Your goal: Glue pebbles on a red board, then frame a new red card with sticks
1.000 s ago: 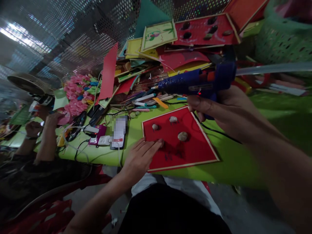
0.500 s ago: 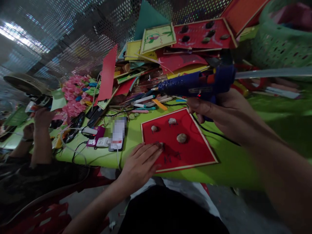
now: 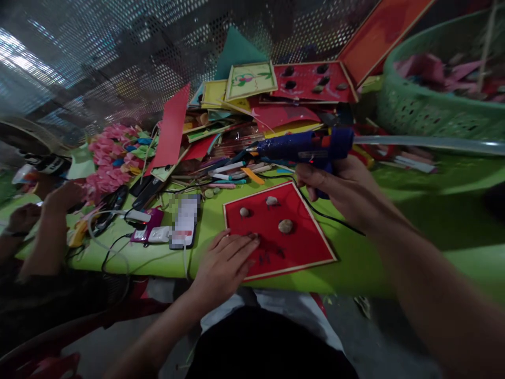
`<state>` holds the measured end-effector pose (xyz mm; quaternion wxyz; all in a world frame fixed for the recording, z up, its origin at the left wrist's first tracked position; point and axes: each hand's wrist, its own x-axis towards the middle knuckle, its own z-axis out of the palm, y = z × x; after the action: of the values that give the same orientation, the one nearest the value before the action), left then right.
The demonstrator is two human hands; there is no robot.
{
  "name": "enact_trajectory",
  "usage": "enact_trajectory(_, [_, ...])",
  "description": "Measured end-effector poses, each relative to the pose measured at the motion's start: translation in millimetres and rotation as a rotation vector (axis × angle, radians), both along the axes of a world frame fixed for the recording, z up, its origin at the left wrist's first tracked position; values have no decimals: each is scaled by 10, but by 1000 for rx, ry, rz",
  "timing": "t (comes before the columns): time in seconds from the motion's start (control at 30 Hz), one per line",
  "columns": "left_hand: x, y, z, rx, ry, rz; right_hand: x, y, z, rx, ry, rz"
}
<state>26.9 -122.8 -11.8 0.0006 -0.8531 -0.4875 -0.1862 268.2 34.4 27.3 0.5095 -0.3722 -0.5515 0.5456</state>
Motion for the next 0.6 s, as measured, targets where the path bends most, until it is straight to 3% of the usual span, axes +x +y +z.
enact_trajectory(0.2, [-49, -137, -15, 68, -100, 44, 105, 83, -96, 28, 16, -13])
enact_trajectory(0.33, [-126, -270, -119, 56, -164, 49, 195, 83, -173, -6, 30, -104])
enact_trajectory(0.6, [-237, -346, -363, 30, -239, 18, 632, -304, -233, -50, -188, -387])
